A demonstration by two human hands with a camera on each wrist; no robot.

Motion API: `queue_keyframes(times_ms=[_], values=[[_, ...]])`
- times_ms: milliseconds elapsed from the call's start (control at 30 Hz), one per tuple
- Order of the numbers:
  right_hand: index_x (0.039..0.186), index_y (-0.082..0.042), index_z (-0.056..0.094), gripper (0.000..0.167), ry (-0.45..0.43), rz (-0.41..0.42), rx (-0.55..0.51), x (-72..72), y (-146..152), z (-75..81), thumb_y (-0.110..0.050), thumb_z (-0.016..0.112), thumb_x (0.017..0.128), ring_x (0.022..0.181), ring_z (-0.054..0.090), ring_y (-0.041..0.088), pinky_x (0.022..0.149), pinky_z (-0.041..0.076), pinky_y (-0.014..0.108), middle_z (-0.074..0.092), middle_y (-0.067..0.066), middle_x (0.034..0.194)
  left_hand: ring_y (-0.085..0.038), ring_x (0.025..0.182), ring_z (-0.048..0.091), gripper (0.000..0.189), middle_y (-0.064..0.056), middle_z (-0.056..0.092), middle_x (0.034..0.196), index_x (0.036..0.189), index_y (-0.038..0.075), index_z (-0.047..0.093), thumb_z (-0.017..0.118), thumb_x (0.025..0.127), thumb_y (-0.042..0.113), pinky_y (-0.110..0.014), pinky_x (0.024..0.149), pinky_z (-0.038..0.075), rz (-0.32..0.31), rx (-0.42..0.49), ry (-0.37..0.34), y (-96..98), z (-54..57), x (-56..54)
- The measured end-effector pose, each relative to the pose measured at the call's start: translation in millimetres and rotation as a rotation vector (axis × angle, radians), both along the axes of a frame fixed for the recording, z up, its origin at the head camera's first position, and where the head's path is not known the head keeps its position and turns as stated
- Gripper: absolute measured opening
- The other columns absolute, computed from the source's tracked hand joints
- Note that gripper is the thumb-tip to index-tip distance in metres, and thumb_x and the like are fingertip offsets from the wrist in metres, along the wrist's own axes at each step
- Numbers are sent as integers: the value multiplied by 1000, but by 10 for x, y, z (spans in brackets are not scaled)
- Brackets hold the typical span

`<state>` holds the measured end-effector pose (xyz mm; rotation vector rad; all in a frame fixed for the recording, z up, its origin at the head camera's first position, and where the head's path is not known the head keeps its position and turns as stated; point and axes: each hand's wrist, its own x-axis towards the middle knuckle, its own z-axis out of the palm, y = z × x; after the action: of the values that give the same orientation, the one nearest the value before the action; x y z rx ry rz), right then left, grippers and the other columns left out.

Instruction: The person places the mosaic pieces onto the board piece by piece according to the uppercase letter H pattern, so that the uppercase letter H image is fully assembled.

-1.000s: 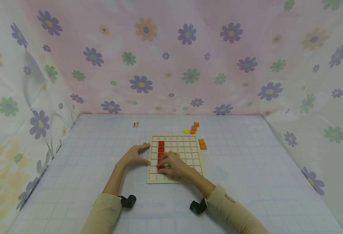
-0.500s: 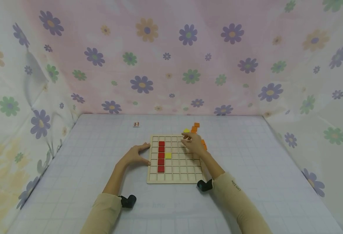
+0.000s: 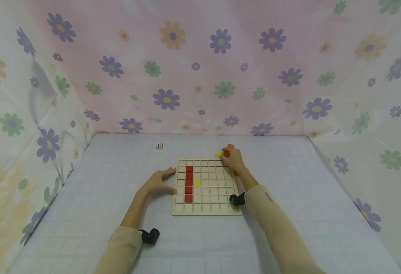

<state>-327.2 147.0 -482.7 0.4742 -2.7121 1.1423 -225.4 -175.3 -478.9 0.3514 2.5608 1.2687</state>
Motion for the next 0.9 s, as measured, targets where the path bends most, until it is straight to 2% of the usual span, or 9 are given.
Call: queue_keyframes(times_ms=[100,233,400,533,633,767,900], values=[[109,11,63,31,-1,-11,13,-32,-20,-4,-2,64,81,77,55,30,67,48,36,66,25,104,-33,139,26,88,-19,34,147,138,2,46,87,61,19,-50,114,19,2,-3,-2,-2,-9,-3],[115,9,61,37,-25,-16,17,-76,-50,-6,-4,65,81,89,58,34,77,51,44,65,25,106,-33,140,25,89,-18,34,148,139,4,46,87,61,20,-51,114,19,11,-13,-10,-5,-12,-5],[120,6,59,43,-41,-13,23,-117,-120,-19,-6,61,79,96,60,37,79,51,51,64,23,110,-33,140,25,90,-18,33,148,139,4,45,87,62,21,-50,114,20,-4,-4,-4,-16,-12,-10],[120,3,61,44,-24,-51,61,-125,-209,-13,-17,65,81,91,62,35,78,49,56,66,20,105,-32,140,25,90,-18,34,148,139,4,45,87,62,20,-50,114,20,-6,9,-3,-19,-9,-18],[119,3,61,43,-20,-80,94,-123,-261,-2,-17,65,82,94,62,34,85,47,59,67,20,104,-32,140,25,90,-18,34,148,139,4,45,87,61,19,-50,114,19,-5,13,-1,-18,-12,-23],[118,6,60,39,-24,-90,115,-120,-277,12,-8,62,82,93,65,34,88,48,55,67,22,105,-32,140,24,90,-17,34,148,139,5,45,87,62,20,-50,114,19,-2,15,-10,-11,-23,-24],[119,9,57,41,-33,-70,98,-123,-253,15,-4,62,81,94,64,35,83,54,46,65,25,105,-32,140,24,90,-16,34,148,139,5,45,87,61,21,-51,114,19,5,15,-18,-3,-20,-11]])
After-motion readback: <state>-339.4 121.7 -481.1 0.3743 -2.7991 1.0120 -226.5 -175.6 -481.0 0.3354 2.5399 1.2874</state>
